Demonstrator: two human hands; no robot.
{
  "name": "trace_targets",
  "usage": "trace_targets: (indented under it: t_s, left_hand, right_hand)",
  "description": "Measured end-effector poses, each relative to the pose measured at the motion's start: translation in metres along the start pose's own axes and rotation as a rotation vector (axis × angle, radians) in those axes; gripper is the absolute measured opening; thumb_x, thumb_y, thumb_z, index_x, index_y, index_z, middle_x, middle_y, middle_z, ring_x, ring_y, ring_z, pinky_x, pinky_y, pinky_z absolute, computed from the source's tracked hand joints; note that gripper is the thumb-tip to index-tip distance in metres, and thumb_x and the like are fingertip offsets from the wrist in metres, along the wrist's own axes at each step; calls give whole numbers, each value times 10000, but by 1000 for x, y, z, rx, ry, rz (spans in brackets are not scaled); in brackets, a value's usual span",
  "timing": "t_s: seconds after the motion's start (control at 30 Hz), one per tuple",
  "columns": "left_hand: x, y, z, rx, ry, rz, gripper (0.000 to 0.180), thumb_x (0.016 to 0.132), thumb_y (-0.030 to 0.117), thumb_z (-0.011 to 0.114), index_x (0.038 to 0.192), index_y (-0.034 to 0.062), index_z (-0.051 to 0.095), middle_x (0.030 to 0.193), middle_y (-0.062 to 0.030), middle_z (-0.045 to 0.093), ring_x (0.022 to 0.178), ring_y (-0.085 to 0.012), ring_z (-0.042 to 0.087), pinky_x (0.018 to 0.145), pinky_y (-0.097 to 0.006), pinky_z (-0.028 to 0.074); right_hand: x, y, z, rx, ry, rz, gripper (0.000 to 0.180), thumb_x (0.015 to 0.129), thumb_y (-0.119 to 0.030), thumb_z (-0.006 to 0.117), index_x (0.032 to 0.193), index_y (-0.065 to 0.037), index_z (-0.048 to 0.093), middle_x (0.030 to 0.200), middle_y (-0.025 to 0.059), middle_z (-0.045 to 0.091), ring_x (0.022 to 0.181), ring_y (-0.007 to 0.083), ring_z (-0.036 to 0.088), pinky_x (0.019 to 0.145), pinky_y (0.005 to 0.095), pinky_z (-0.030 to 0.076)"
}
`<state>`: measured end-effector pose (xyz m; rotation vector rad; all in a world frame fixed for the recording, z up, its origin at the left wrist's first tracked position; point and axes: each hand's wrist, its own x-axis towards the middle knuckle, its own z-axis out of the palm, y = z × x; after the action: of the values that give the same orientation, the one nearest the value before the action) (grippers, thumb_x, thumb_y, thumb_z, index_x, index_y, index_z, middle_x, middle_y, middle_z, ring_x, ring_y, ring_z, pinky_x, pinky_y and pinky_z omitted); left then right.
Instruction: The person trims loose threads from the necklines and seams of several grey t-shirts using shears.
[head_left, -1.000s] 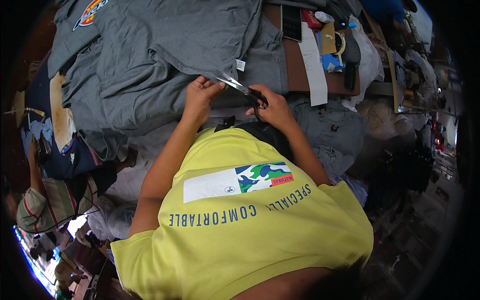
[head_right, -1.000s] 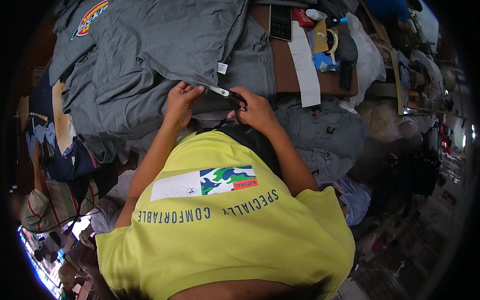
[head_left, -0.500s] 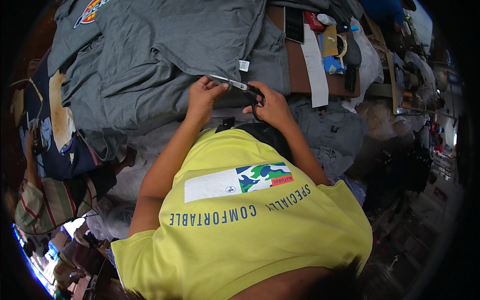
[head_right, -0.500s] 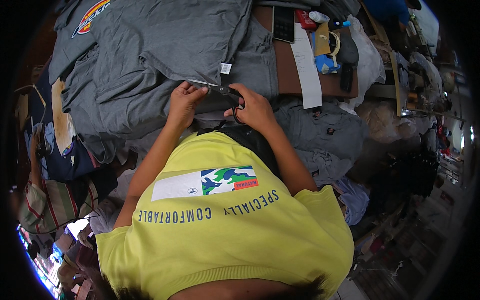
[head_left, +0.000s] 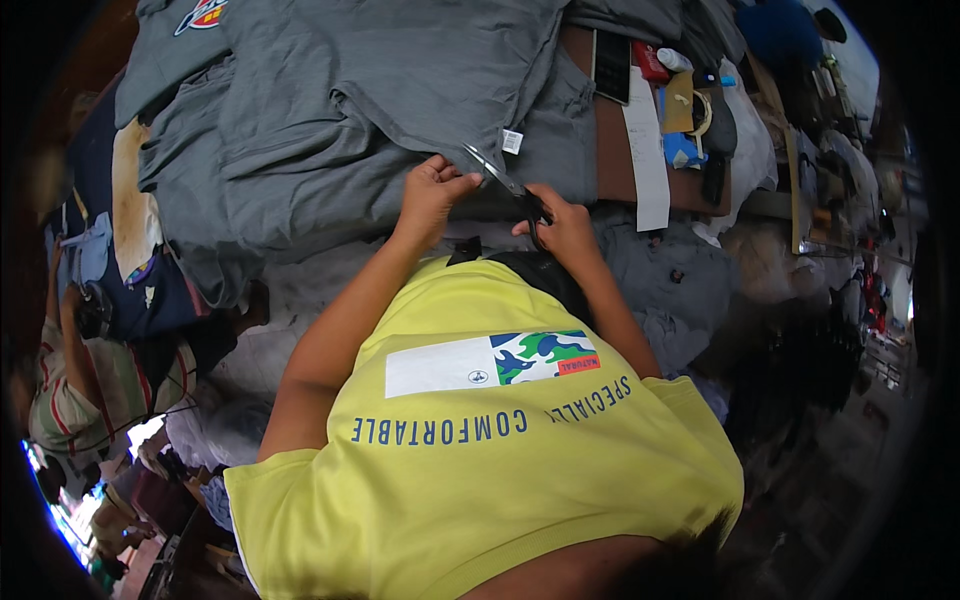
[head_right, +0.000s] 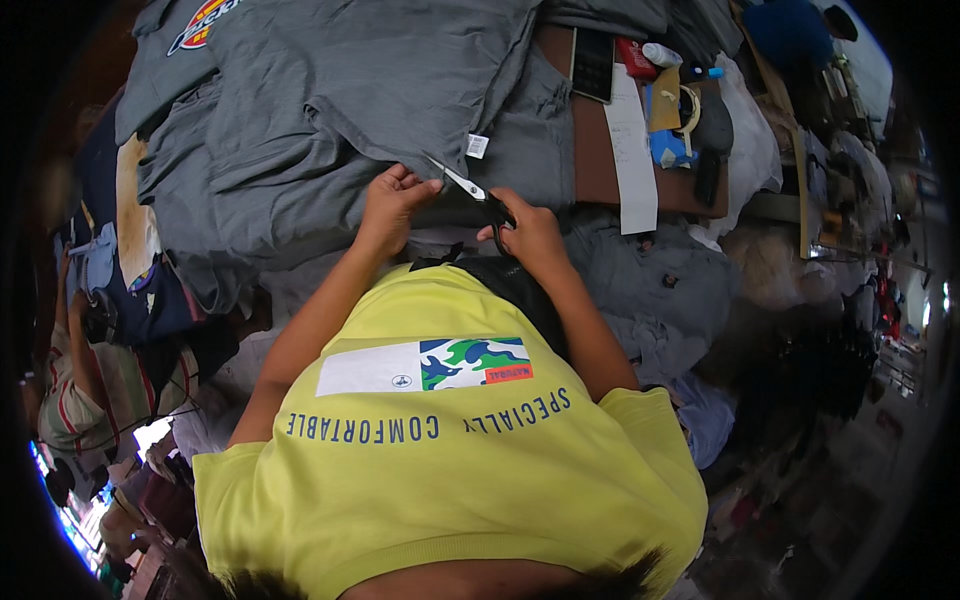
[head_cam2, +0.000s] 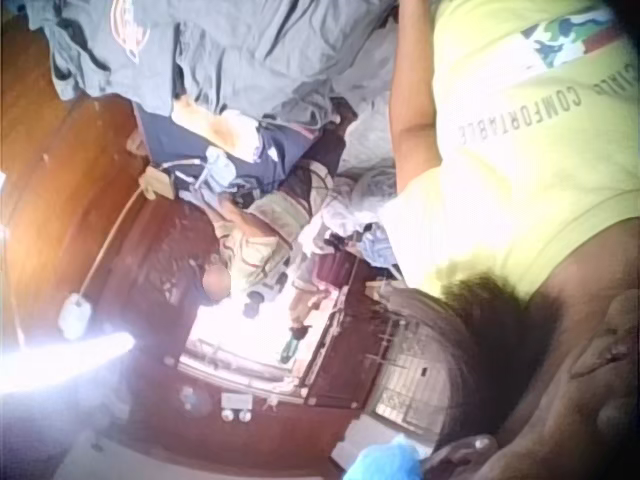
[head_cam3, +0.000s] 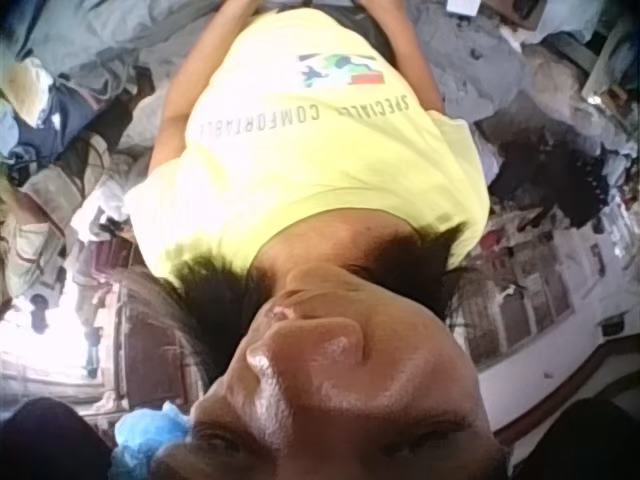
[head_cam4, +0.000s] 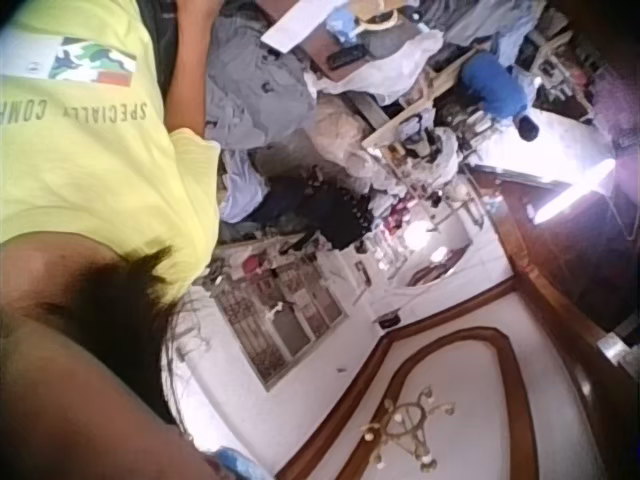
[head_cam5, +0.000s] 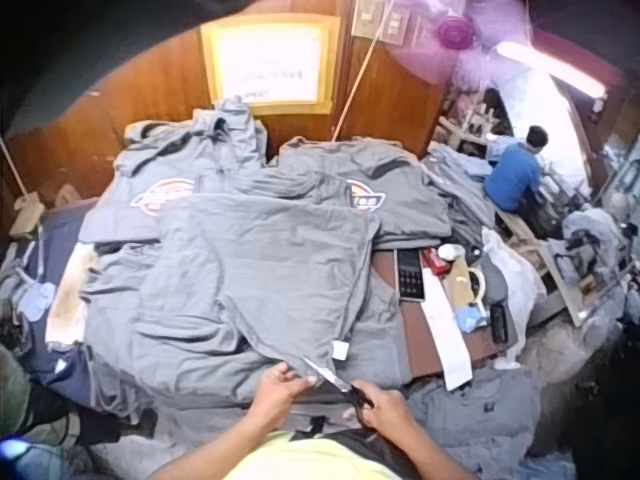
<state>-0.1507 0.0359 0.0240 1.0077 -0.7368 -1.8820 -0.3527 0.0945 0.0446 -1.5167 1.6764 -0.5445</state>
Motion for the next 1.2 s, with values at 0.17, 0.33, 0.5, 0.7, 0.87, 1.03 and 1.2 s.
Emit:
trace_targets:
  t_s: [0.17,0.33,0.5,0.7,0.87,1.03,1.2]
  left_hand:
    - [5,-7,-5,110,-27,-26,358,743,8,679,1076,-36,552,984,-89,634,882,-158,604,805,-270,464]
    - [9,-20,-7,496,-275,-111,410,741,82,714,1092,-45,546,1003,-89,628,908,-157,589,824,-271,449]
    - [7,-17,1,809,-374,-78,412,736,219,743,970,-41,526,954,-127,589,879,-205,551,786,-332,440]
    - [13,-23,1,581,-402,48,412,770,166,696,1045,-58,487,988,-132,585,976,-204,562,817,-297,455]
    - [2,20,26,906,-554,176,369,762,64,620,1093,-24,482,1021,-152,551,899,-238,590,760,-326,469]
    - [-6,30,16,1161,-388,778,471,733,177,675,1155,57,502,999,-176,563,949,-349,552,798,-430,445]
    - [-1,43,-60,1499,-79,638,567,710,130,680,1216,-17,471,1237,-237,466,1142,-396,438,971,-446,356]
  right_hand:
    - [5,42,-19,144,314,-69,448,798,-2,580,1227,-81,480,944,142,632,771,167,627,655,289,476]
    - [23,147,-91,-150,614,38,512,859,-20,455,1352,-71,326,1090,227,553,939,295,592,820,369,449]
    - [23,139,-97,-571,613,337,491,840,-91,536,1307,-136,394,964,251,619,903,415,599,768,464,464]
    - [34,64,-95,-824,243,380,521,722,-181,700,1208,-101,529,1128,188,577,1047,362,548,853,444,452]
    - [22,-51,-37,-302,134,-587,590,636,-76,718,1200,-69,542,1143,165,583,1040,352,558,915,385,426]
    - [32,-29,-66,-55,158,-270,298,743,29,506,1011,-15,629,966,100,644,910,211,599,841,301,434]
    - [17,-10,-105,138,268,-239,299,779,86,399,968,14,619,791,30,606,802,128,586,756,237,430]
